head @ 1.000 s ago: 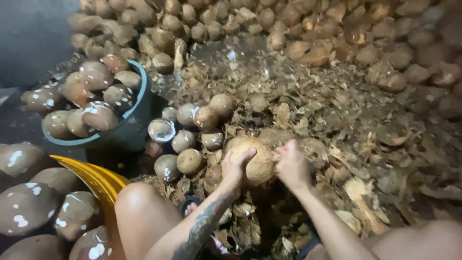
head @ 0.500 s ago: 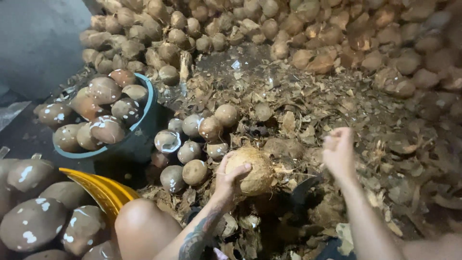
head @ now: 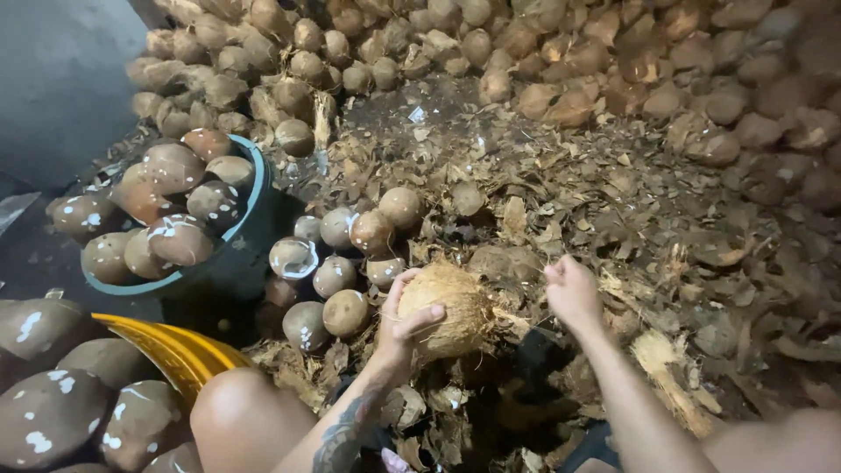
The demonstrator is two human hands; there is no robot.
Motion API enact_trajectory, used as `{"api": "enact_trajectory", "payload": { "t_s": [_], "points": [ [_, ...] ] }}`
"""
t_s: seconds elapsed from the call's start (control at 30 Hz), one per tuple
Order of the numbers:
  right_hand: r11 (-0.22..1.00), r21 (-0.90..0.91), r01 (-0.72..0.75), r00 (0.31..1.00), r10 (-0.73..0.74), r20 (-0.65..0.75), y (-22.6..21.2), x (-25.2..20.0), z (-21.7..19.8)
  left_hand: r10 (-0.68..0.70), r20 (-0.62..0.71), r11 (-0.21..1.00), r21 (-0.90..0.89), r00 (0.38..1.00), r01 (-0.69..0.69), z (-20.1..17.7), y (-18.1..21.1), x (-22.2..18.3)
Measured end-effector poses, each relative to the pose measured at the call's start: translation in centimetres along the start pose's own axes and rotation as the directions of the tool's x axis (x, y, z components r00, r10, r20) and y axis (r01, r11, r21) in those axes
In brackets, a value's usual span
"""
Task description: The person sits on the floor surrounded by coconuts and uses a machete to peel the husks off. They rotate the coconut to remove the fibrous outer layer and place the cleaned coconuts into a nearby bucket.
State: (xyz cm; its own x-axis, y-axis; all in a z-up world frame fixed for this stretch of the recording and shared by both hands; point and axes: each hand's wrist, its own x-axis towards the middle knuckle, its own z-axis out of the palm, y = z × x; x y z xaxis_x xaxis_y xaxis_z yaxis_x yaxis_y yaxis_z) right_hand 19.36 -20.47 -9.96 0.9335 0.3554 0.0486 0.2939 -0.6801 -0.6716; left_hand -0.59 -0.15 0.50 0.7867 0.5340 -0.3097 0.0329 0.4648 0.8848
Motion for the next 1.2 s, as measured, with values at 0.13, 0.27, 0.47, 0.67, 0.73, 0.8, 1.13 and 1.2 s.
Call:
{"api": "enact_trajectory", "payload": {
  "t_s": [0.13, 0.27, 0.47, 0.67, 0.73, 0.8, 1.13, 1.2],
  "points": [
    [0.943, 0.331, 0.047, 0.989, -0.090, 0.117, -4.5, -2.0, -2.8, 0.035, -0.002, 0.997, -0.068, 0.999, -0.035, 0.5, 1.3, 0.0],
    [0.929, 0.269, 0.255, 0.924, -0.316, 0.216, -9.4, -5.2, -2.0, 0.078, -0.079, 0.981, -0.169, 0.994, -0.091, 1.0, -0.3, 1.1],
    [0.915, 0.221, 0.337, 0.940, -0.340, -0.028, -4.6, -3.9, 1.5, 0.001, -0.003, 0.991, -0.137, 1.000, -0.001, 2.3, 1.6, -1.4],
    [0.993, 0.031, 0.113, 0.813, -0.074, -0.578, 4.0, 1.0, -5.4, -0.033, 0.015, 0.983, -0.178, 0.999, 0.035, 1.6, 2.6, -1.9],
    [0.975, 0.173, -0.141, 0.862, 0.207, -0.463, -1.1, 1.3, -12.0, 0.019, 0.037, 0.983, -0.185, 0.999, -0.012, -2.3, 0.4, 0.9],
    [0.876, 0.276, -0.394, 0.825, 0.470, -0.315, -2.8, 1.1, -16.2, 0.070, 0.078, 0.980, -0.191, 0.994, -0.054, -3.4, 0.4, 2.9],
    [0.891, -0.112, -0.441, 0.894, 0.424, -0.145, 9.1, -2.5, -15.6, 0.251, -0.113, 0.854, 0.493, 0.961, -0.165, -3.3, -0.5, 3.8],
    [0.864, -0.216, -0.455, 0.890, 0.429, -0.156, 17.0, -2.1, -15.5, 0.281, -0.134, 0.807, 0.569, 0.950, -0.159, -3.6, -1.9, 4.7]
  ]
}}
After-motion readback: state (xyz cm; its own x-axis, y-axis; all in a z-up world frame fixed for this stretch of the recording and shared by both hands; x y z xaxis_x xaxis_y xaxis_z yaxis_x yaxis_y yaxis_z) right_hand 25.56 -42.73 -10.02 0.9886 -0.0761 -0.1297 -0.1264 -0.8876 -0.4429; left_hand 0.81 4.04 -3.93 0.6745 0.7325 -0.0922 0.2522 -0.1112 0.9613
